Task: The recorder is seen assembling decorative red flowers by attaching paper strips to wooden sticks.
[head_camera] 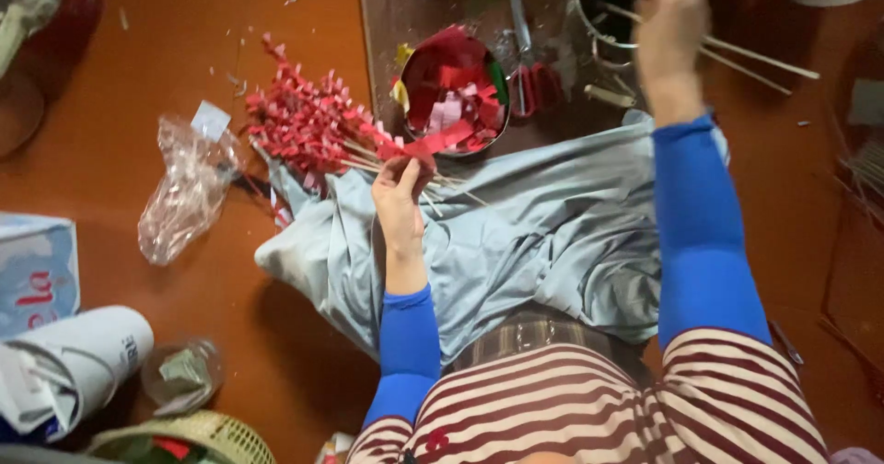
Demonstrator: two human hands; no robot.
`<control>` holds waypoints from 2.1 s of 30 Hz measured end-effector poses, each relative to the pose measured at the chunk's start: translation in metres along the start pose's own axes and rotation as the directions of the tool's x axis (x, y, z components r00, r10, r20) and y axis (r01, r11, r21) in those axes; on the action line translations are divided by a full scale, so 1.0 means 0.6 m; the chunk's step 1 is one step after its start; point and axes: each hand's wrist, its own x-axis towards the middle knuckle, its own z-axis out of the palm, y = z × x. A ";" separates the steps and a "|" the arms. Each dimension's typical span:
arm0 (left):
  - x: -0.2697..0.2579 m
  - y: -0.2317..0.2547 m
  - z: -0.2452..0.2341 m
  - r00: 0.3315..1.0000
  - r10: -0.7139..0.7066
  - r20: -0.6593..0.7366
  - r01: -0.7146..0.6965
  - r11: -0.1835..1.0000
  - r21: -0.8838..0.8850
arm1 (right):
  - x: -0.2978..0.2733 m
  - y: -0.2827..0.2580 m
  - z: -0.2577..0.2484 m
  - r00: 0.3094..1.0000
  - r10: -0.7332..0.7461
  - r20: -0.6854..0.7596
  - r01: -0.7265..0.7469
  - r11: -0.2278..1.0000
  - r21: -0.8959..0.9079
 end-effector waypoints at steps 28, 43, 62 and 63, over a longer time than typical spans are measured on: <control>-0.006 0.003 -0.005 0.998 0.029 0.062 -0.020 0.989 -0.144 | -0.138 -0.451 -0.267 0.927 -0.345 0.144 0.211 0.802 0.559; -0.015 0.011 0.003 1.000 0.006 0.022 -0.001 0.975 -0.224 | -0.155 -0.491 -0.207 0.946 -0.322 0.048 0.278 0.877 0.392; -0.005 -0.004 -0.013 1.000 0.025 -0.011 -0.027 0.973 -0.229 | -0.066 -0.253 -0.120 0.982 -0.186 -0.037 0.188 0.980 0.069; -0.004 -0.007 -0.018 1.000 0.016 0.005 -0.014 0.975 -0.223 | -0.044 -0.211 -0.116 0.984 -0.171 -0.042 0.173 0.983 0.059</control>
